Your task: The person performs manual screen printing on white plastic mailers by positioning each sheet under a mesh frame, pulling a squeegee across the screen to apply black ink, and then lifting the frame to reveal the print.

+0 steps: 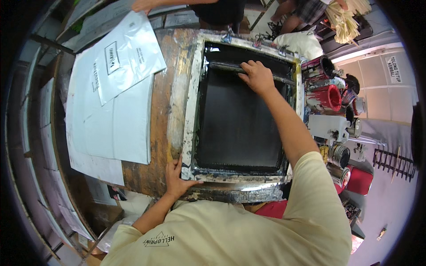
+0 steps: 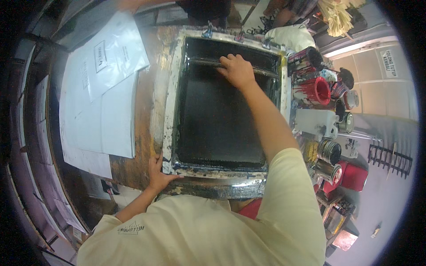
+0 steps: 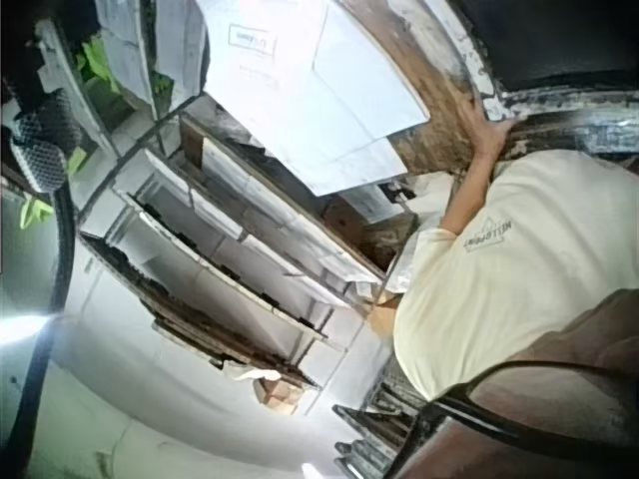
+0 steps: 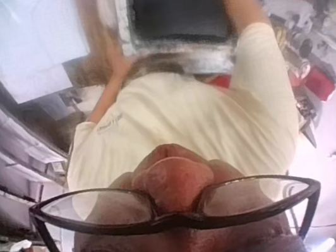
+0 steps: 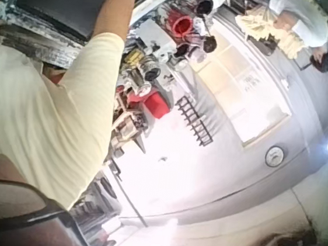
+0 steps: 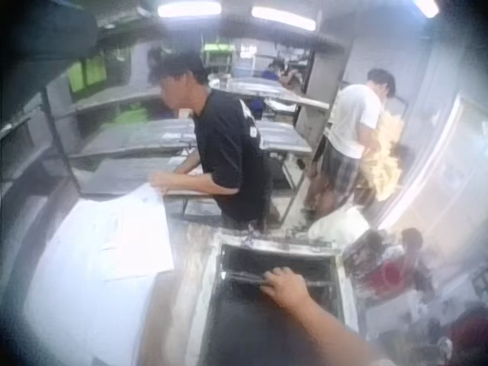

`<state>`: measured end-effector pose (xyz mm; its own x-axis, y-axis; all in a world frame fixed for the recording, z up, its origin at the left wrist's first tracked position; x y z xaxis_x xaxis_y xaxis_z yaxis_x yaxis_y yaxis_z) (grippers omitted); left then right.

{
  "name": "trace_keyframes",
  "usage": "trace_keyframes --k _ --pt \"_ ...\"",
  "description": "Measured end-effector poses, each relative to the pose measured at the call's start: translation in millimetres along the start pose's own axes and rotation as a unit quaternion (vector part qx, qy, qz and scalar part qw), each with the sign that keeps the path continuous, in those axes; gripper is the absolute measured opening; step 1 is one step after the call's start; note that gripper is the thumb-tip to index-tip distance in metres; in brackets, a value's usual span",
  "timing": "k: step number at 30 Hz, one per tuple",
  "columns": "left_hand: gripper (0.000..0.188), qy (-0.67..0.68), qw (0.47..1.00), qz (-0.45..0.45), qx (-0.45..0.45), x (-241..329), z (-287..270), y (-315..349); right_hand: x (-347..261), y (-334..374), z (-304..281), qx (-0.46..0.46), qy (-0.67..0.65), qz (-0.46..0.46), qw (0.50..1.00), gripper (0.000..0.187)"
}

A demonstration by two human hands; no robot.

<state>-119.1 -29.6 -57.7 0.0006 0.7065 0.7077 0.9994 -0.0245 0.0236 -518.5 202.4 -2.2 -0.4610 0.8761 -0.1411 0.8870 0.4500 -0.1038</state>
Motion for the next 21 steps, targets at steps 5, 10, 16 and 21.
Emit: trace_keyframes --k 5,10,16,21 --pt "0.135 0.127 0.990 -0.058 -0.023 4.5 2.0 5.7 25.1 -46.6 -17.9 -0.023 -0.031 -0.028 0.999 0.036" --pt "0.133 0.155 0.987 -0.040 -0.009 21.6 -13.9 0.5 7.4 11.3 -11.4 0.045 0.003 0.010 0.999 0.031" --pt "0.108 0.193 0.978 -0.076 0.010 28.1 -21.4 6.5 -85.4 180.2 -41.7 0.010 -0.018 0.007 1.000 0.034" --pt "0.110 0.196 0.978 -0.050 0.056 26.8 -32.3 3.2 -142.0 273.6 -108.9 -0.098 -0.041 0.039 0.994 0.038"
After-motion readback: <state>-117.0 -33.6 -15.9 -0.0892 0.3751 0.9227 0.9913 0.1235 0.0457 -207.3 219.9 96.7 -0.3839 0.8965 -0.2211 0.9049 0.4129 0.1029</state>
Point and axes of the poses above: each hand's wrist, its own y-axis away from the middle knuckle, its own z-axis out of the palm, x = y × z, the point moved 10 cm from there along -y, towards the middle knuckle, and after that the axes turned 9 degrees about z, right-handed, at the moved point
